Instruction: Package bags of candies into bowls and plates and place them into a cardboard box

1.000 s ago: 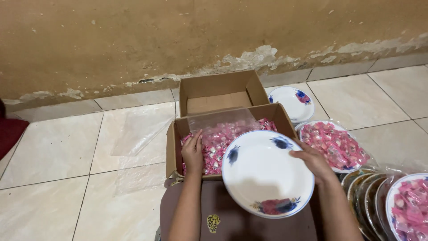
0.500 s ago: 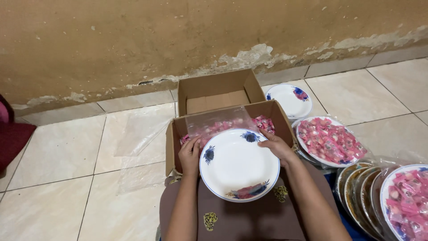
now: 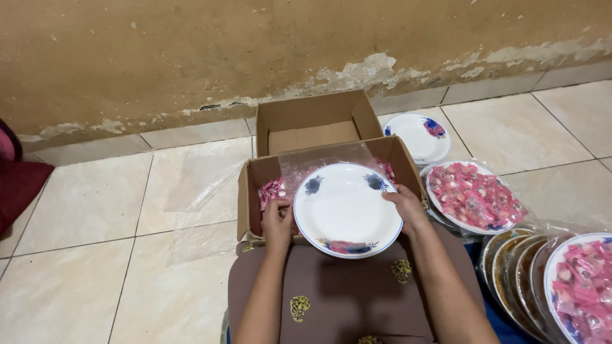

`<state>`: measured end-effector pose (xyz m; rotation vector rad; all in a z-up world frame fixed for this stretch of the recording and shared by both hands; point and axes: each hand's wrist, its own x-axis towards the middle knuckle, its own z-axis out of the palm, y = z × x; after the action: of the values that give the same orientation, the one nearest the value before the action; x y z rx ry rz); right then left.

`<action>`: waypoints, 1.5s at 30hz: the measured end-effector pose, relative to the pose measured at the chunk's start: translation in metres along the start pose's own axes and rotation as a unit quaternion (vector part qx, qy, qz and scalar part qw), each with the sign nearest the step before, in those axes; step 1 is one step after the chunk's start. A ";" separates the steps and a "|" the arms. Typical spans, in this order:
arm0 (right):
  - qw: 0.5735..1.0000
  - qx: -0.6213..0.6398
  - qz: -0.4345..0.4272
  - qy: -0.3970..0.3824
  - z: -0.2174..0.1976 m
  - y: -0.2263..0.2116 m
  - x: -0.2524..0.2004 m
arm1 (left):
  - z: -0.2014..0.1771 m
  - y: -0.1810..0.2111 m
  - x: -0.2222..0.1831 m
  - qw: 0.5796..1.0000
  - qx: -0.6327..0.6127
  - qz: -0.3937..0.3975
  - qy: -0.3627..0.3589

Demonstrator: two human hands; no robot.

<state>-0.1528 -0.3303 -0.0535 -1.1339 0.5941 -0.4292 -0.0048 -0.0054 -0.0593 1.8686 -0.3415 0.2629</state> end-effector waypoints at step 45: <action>0.976 0.126 0.176 -0.024 0.052 -0.029 -0.166 | -0.044 0.128 -0.138 0.985 -0.163 0.015 0.060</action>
<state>-0.2480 -0.2052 0.0255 -0.7738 0.6639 -0.1643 -0.1799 0.0122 0.0199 1.5201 -0.3094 0.3195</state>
